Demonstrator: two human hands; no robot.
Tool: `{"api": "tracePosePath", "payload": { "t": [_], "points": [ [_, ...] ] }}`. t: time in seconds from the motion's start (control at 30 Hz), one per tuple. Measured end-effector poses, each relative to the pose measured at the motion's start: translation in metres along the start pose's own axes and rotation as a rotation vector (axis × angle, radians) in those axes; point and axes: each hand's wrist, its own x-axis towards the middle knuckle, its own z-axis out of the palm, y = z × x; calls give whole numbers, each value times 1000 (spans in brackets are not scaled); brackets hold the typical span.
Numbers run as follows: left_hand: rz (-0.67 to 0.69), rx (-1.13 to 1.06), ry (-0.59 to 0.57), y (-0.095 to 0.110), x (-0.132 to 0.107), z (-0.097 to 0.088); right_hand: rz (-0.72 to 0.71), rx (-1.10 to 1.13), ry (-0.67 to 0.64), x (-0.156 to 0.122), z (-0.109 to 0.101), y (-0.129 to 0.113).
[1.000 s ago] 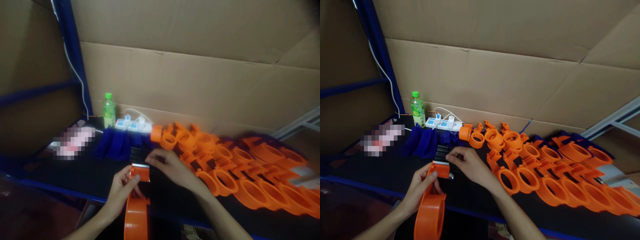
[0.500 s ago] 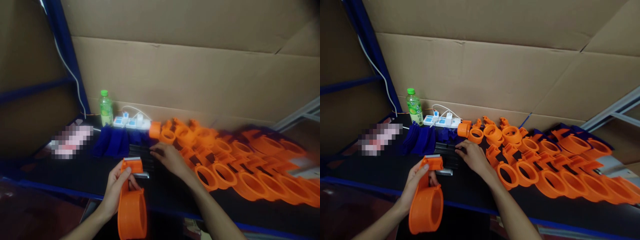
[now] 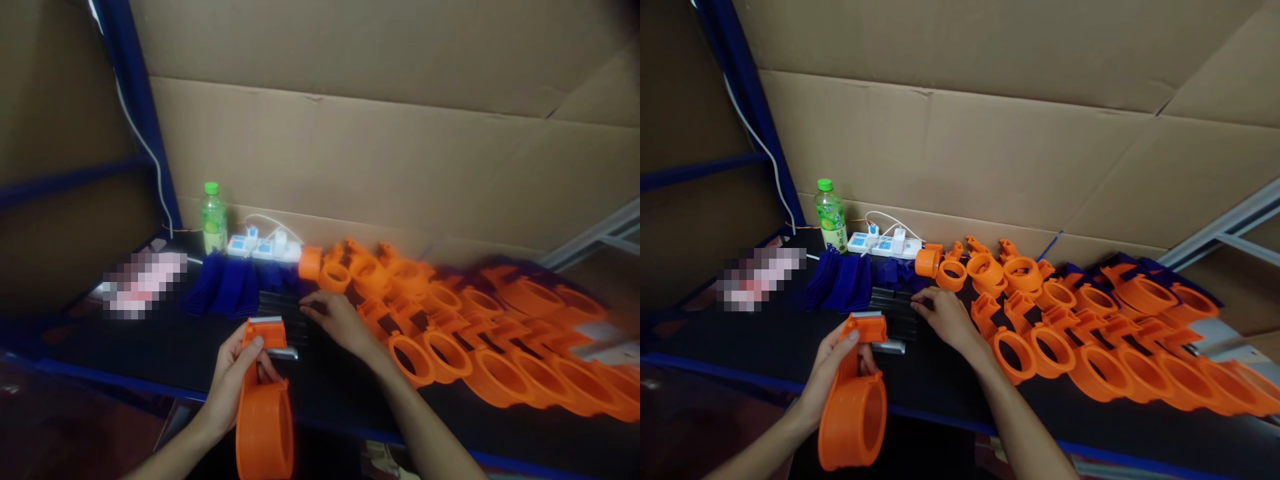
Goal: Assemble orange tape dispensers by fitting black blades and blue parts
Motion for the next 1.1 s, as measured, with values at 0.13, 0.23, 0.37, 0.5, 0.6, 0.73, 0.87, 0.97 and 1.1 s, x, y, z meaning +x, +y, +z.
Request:
{"api": "tracePosePath", "payload": {
  "t": [0.13,0.23,0.37,0.5,0.6,0.73,0.87,0.97,1.1],
  "points": [
    [7,3,-5,1,0,1,-8,78,35,0,-4,-1],
    [-3,-4,3,1,0,1,-18,156,92,-1,-10,-4],
    [-14,-9,15,0,0,2,-48,262,138,-9,-14,-19],
    [6,6,40,-3,1,2,-175,325,200,-23,-14,-43],
    [30,45,29,-6,1,2,-333,221,210,-34,-12,-56],
    [22,113,19,-9,0,1,-461,45,194,-42,-3,-64],
    [21,129,18,-10,0,0,-452,25,233,-44,9,-67],
    [15,137,9,-10,0,-1,-435,37,275,-45,16,-68],
    [15,102,4,-10,0,-2,-469,2,320,-44,21,-71]
  ]
}}
